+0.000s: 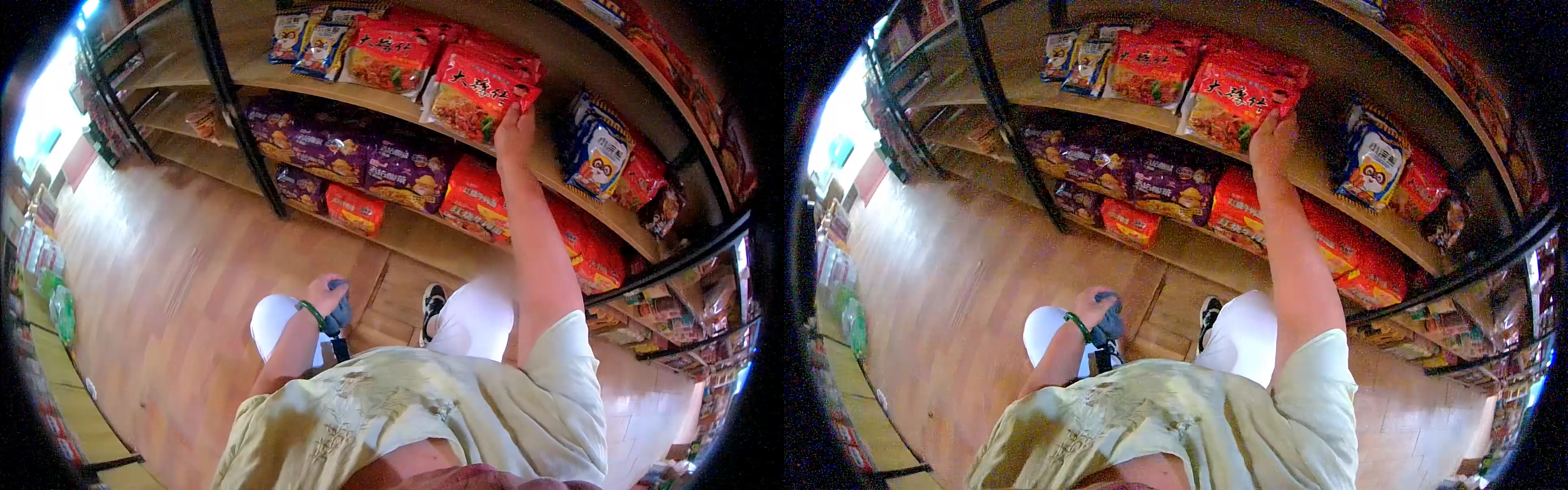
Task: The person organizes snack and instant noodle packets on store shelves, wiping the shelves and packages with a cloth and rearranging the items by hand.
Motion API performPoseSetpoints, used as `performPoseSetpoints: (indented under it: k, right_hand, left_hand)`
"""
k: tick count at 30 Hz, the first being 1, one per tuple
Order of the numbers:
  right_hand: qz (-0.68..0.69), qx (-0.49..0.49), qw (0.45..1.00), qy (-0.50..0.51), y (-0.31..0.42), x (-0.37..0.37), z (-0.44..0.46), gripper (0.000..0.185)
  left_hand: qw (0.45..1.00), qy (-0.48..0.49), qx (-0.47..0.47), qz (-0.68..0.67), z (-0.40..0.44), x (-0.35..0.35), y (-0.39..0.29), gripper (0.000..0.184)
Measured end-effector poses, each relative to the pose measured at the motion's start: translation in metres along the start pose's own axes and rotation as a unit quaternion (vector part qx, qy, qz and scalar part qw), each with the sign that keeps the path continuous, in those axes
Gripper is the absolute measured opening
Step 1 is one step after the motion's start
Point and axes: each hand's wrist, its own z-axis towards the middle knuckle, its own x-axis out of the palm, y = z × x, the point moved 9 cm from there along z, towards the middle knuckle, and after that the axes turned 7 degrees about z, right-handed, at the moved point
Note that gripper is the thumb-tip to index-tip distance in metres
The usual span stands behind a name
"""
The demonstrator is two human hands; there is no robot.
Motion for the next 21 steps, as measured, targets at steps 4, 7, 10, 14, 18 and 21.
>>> performPoseSetpoints:
  k: [4,7,10,14,18,21]
  right_hand:
    - [0.032,-0.038,0.999,-0.021,0.029,-0.007,0.0,0.029]
    - [-0.016,-0.013,1.0,-0.02,0.024,-0.006,0.003,0.032]
    - [0.014,-0.051,0.998,-0.028,0.026,-0.002,0.0,0.034]
    - [0.087,0.101,0.99,0.044,0.006,0.005,-0.003,0.048]
    - [0.159,0.124,0.979,-0.001,-0.006,0.005,-0.003,0.049]
    - [0.162,0.183,0.969,0.035,0.007,-0.004,-0.007,0.054]
  left_hand:
    - [0.998,0.018,0.026,-0.052,0.004,0.006,0.003,0.027]
    - [0.985,0.057,0.039,-0.159,0.003,0.001,-0.014,0.031]
    - [0.983,0.068,0.055,-0.162,0.02,-0.036,-0.078,0.039]
    - [0.973,0.053,0.217,-0.055,0.033,-0.077,-0.191,0.049]
    - [0.916,-0.028,0.401,0.013,0.043,-0.099,-0.302,0.064]
    - [0.923,-0.056,0.374,0.067,0.071,-0.088,-0.332,0.07]
